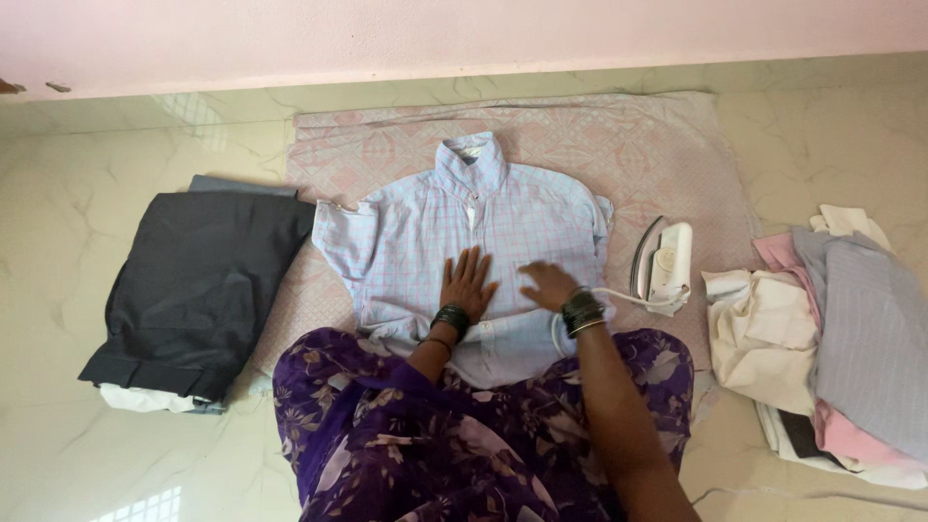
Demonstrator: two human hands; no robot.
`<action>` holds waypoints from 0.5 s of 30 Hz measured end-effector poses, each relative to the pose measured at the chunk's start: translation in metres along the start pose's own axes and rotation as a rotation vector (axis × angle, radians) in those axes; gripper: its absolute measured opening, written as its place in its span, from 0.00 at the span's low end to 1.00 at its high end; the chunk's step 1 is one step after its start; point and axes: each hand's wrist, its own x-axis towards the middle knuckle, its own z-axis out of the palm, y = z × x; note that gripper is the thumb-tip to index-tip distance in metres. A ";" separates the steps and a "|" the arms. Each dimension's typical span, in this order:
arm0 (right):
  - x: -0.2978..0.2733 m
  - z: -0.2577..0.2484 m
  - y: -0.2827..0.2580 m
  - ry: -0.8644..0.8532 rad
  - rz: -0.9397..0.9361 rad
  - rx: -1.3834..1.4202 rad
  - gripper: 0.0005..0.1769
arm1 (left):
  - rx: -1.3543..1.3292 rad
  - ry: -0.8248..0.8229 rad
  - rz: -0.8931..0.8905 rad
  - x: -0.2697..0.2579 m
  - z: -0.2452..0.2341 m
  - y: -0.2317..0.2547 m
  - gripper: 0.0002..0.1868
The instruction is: The person irons a light blue checkered shirt laid on a patterned mat on the floor. They smooth the fabric with their hands and use a white electric iron to press the shirt, including the collar and sleeves.
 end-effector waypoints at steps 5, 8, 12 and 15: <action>-0.065 -0.100 0.091 0.578 0.616 -0.233 0.34 | -0.006 -0.099 0.026 -0.050 -0.008 0.015 0.40; -0.111 -0.125 0.114 0.771 0.843 -0.192 0.33 | -0.027 -0.084 0.054 -0.069 -0.004 0.023 0.41; -0.132 -0.128 0.118 0.671 0.989 0.326 0.37 | 0.020 -0.120 0.140 -0.067 -0.003 0.020 0.39; -0.133 -0.121 0.117 0.615 1.042 0.444 0.36 | -0.103 -0.155 0.122 -0.068 -0.005 0.020 0.40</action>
